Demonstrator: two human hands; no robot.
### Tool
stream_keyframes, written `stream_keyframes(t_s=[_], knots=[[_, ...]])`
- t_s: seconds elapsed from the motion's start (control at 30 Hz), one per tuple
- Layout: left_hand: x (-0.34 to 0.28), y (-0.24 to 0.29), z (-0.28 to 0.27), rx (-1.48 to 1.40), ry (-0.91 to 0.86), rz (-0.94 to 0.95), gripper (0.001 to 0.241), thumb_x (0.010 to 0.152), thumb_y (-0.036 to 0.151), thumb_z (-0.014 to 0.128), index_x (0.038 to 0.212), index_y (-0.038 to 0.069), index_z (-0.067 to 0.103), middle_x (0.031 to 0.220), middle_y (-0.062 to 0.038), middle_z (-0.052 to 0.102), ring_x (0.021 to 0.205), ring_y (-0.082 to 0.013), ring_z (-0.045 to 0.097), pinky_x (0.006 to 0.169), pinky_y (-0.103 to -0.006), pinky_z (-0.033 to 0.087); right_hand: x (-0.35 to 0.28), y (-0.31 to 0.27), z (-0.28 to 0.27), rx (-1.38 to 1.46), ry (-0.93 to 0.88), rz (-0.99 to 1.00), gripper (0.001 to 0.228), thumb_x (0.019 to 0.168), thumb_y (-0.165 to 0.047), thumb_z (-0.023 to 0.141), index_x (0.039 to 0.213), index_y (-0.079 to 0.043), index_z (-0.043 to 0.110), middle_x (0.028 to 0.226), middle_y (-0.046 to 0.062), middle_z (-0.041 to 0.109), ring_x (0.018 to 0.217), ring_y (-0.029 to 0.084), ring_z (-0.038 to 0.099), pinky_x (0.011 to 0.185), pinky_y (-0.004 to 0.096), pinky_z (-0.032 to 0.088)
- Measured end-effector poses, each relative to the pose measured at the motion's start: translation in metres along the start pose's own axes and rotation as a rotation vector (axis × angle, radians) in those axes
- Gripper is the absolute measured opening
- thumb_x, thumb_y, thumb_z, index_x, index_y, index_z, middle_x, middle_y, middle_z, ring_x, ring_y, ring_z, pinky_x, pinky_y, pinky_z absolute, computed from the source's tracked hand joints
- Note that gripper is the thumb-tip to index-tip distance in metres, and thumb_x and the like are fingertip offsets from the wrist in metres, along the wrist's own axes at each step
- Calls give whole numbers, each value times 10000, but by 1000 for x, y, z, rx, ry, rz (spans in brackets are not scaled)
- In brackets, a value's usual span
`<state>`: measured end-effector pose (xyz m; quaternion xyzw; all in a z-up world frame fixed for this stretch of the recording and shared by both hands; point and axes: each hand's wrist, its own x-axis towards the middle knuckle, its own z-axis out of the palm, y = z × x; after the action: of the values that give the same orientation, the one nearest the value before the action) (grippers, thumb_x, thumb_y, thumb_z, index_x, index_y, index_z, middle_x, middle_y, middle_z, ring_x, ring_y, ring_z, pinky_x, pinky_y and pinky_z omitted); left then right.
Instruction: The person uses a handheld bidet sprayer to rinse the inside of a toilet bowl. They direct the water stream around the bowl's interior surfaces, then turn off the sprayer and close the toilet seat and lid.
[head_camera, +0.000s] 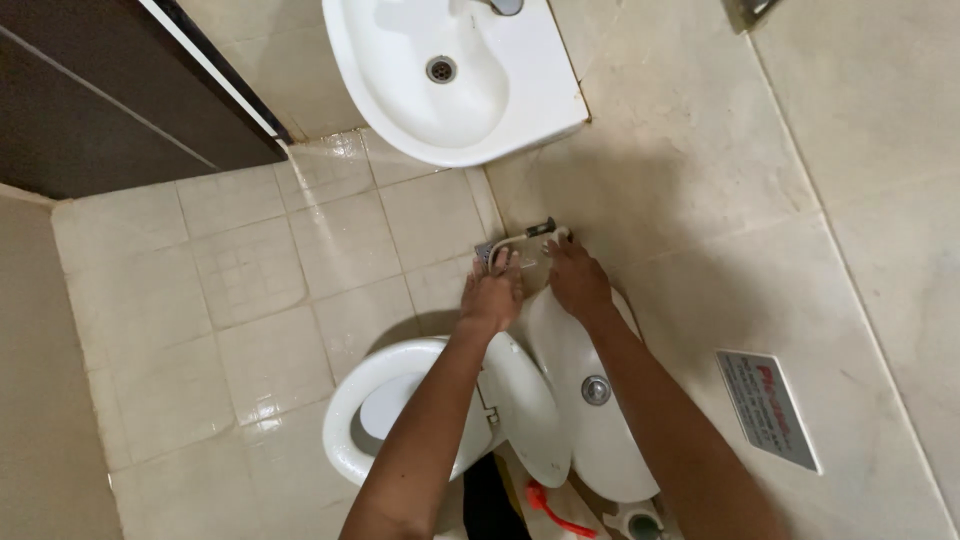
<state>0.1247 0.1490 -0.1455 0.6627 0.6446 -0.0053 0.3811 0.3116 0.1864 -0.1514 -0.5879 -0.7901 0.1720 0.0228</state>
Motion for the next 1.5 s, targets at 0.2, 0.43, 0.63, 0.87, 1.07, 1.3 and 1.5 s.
stream_keyframes(t_s=[0.2,0.43,0.63,0.87,1.07,1.3,1.5], knots=[[-52,-13,11,-28,73,117,722,959,286,530,1622,214,252,1717,-15,184,1529,-466,188,1254,-510,197,-62,-23,-12,18,98,24,560,921,-197,633,1458,-93,513,1478,174,536,1337,380,524,1030,474,483],[-131,-5,20,34,80,343,664,978,252,568,1582,148,313,1677,-60,270,1519,-493,196,1239,-530,196,-149,-45,5,43,195,85,601,939,-265,638,1497,-108,479,1557,147,484,1392,383,484,1049,477,461],[-168,4,54,170,3,515,679,954,186,536,1593,131,316,1682,-37,264,1549,-465,153,1237,-509,210,-218,-68,24,59,289,84,535,972,-259,630,1454,-52,520,1521,164,518,1376,391,501,1092,486,426],[-178,1,99,360,124,588,730,882,136,556,1577,121,333,1688,-13,253,1552,-471,66,1235,-532,130,-252,-79,60,-23,366,160,473,928,-78,580,1396,-8,573,1439,182,596,1387,406,499,1100,474,428],[-174,5,112,359,188,544,783,854,122,577,1599,130,336,1657,-22,304,1543,-484,83,1246,-541,129,-251,-90,61,-41,385,257,532,864,46,531,1387,-24,597,1405,139,637,1408,385,485,1115,481,402],[-169,6,112,423,198,552,739,905,152,566,1602,116,325,1652,-54,330,1539,-508,121,1243,-548,146,-247,-88,66,-74,373,266,558,862,83,523,1400,-46,601,1390,105,648,1409,359,476,1127,471,354],[-175,13,90,528,42,468,747,930,203,558,1612,168,256,1677,6,249,1549,-470,75,1255,-529,110,-245,-101,63,-60,315,347,571,870,87,516,1413,-72,596,1414,79,644,1431,322,469,1165,434,356]])
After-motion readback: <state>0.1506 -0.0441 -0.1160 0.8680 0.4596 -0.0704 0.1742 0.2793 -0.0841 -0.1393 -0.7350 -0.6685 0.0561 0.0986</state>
